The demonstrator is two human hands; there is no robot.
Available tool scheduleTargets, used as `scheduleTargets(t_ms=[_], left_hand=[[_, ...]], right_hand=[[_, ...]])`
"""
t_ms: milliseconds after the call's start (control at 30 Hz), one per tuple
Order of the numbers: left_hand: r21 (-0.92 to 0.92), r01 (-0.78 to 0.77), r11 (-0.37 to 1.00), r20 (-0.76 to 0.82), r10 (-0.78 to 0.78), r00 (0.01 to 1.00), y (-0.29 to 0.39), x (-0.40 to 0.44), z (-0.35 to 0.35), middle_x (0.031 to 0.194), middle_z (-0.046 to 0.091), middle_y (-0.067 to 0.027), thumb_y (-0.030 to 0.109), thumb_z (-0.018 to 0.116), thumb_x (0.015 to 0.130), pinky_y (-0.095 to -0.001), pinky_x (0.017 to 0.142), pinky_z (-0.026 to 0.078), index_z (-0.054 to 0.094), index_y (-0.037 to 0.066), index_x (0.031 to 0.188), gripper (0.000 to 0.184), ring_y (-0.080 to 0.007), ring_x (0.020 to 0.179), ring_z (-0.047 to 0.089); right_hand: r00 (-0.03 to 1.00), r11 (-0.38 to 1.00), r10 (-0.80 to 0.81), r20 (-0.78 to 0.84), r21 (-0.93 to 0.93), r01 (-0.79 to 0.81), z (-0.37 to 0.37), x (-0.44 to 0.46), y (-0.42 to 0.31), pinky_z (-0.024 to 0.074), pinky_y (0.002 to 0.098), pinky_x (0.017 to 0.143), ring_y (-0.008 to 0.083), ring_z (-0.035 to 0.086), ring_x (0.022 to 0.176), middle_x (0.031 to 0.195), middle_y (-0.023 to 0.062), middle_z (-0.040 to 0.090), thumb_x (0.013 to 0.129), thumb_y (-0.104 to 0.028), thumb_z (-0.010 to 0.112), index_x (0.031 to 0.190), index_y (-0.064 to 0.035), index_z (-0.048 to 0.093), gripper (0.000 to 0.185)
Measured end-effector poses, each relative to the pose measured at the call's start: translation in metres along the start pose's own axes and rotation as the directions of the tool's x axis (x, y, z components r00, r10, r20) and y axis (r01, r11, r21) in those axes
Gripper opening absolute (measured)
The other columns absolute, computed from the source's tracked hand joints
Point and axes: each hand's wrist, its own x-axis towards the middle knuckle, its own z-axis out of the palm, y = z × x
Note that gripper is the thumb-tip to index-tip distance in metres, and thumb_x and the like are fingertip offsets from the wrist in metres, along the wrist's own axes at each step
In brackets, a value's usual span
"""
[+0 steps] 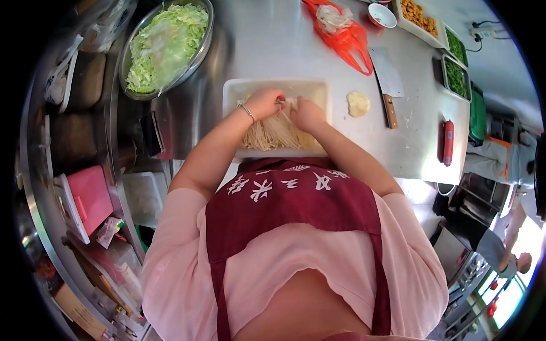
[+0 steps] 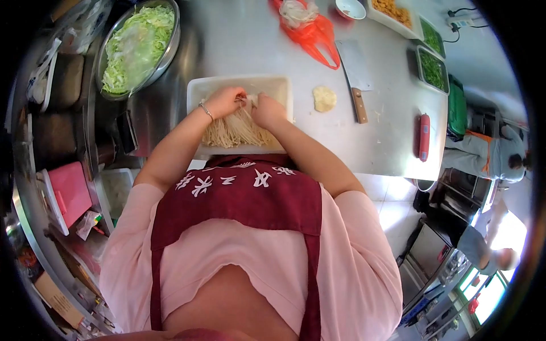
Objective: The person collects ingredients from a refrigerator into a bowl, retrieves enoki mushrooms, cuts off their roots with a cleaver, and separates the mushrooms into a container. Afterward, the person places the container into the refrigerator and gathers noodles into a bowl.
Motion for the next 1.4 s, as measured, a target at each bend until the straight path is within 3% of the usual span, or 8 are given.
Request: scheduleTargets(t_ms=[100, 200, 333, 400, 633, 933, 1100, 1400], left_hand=[[0.013, 0.036, 0.999, -0.019, -0.036, 0.999, 0.004, -0.004, -0.002, 0.086, 0.065, -0.0154, 0.014, 0.062, 0.077, -0.0372, 0.077, 0.049, 0.060, 0.002, 0.098, 0.024, -0.0317, 0.086, 0.062], [0.070, 0.100, 0.993, 0.011, -0.101, 0.995, 0.014, -0.007, -0.010, 0.092, 0.065, -0.0154, 0.018, 0.061, 0.076, -0.0402, 0.078, 0.049, 0.062, 0.007, 0.097, 0.023, -0.0326, 0.089, 0.061], [0.004, -0.036, 0.999, -0.049, 0.036, 0.998, 0.002, -0.003, 0.000, 0.094, 0.065, -0.0158, 0.021, 0.062, 0.076, -0.0394, 0.078, 0.048, 0.062, 0.006, 0.098, 0.026, -0.0320, 0.089, 0.061], [-0.321, -0.032, 0.947, 0.007, 0.036, 0.999, -0.009, 0.000, 0.002, 0.098, 0.064, -0.0163, 0.022, 0.063, 0.078, -0.0349, 0.080, 0.047, 0.060, 0.003, 0.103, 0.032, -0.0292, 0.092, 0.061], [-0.137, 0.008, 0.990, -0.004, -0.009, 1.000, 0.000, 0.000, 0.006, 0.093, 0.065, -0.0151, 0.025, 0.062, 0.076, -0.0382, 0.077, 0.048, 0.063, 0.006, 0.097, 0.028, -0.0308, 0.088, 0.061], [0.026, 0.067, 0.997, -0.101, -0.064, 0.993, 0.001, 0.000, 0.005, 0.093, 0.063, -0.0159, 0.024, 0.062, 0.075, -0.0386, 0.078, 0.047, 0.062, 0.004, 0.093, 0.027, -0.0320, 0.089, 0.060], [0.462, 0.094, 0.882, 0.142, -0.178, 0.974, 0.038, 0.013, -0.001, 0.099, 0.063, -0.0154, 0.029, 0.068, 0.072, -0.0395, 0.078, 0.048, 0.063, 0.006, 0.101, 0.037, -0.0318, 0.092, 0.060], [-0.101, -0.100, 0.990, 0.018, 0.102, 0.995, 0.020, 0.008, 0.000, 0.094, 0.063, -0.0154, 0.015, 0.067, 0.073, -0.0354, 0.077, 0.048, 0.058, 0.002, 0.100, 0.032, -0.0275, 0.085, 0.061]], right_hand=[[0.969, 0.993, -0.066, -0.239, 0.084, 0.089, 0.020, 0.012, 0.013, 0.0488, 0.0398, 0.082, 0.0360, 0.060, 0.098, 0.105, 0.0221, 0.061, 0.079, -0.024, 0.058, 0.119, -0.0010, 0.049, 0.047], [0.993, 0.876, 0.081, -0.084, 0.482, -0.030, 0.023, 0.021, 0.019, 0.0485, 0.0375, 0.081, 0.0322, 0.061, 0.096, 0.104, 0.0191, 0.062, 0.076, -0.026, 0.062, 0.120, -0.0015, 0.050, 0.052], [0.997, 0.806, 0.015, -0.075, 0.591, 0.032, 0.028, 0.018, 0.023, 0.0484, 0.0355, 0.078, 0.0271, 0.062, 0.092, 0.102, 0.0178, 0.063, 0.076, -0.025, 0.064, 0.122, -0.0015, 0.049, 0.054], [0.997, 0.751, 0.012, -0.079, 0.658, 0.043, 0.032, 0.017, 0.027, 0.0462, 0.0294, 0.061, 0.0151, 0.058, 0.073, 0.089, 0.0097, 0.061, 0.080, -0.018, 0.059, 0.121, -0.0021, 0.050, 0.046], [0.999, 0.775, 0.045, -0.006, 0.632, -0.031, 0.009, 0.001, 0.012, 0.0482, 0.0368, 0.070, 0.0262, 0.062, 0.080, 0.094, 0.0180, 0.064, 0.079, -0.024, 0.062, 0.119, -0.0020, 0.051, 0.047], [0.967, 0.968, -0.046, -0.249, 0.228, 0.104, -0.005, -0.023, 0.007, 0.0480, 0.0446, 0.079, 0.0394, 0.060, 0.092, 0.097, 0.0262, 0.061, 0.082, -0.017, 0.054, 0.116, -0.0014, 0.046, 0.038], [0.941, 0.984, -0.118, -0.317, 0.089, 0.153, -0.002, -0.020, 0.008, 0.0481, 0.0459, 0.078, 0.0414, 0.059, 0.091, 0.099, 0.0263, 0.061, 0.085, -0.017, 0.051, 0.114, -0.0013, 0.046, 0.033], [0.952, 0.970, -0.092, -0.291, 0.191, 0.152, 0.000, -0.008, 0.013, 0.0482, 0.0457, 0.075, 0.0383, 0.061, 0.087, 0.092, 0.0221, 0.063, 0.086, -0.023, 0.053, 0.103, -0.0014, 0.053, 0.027]])
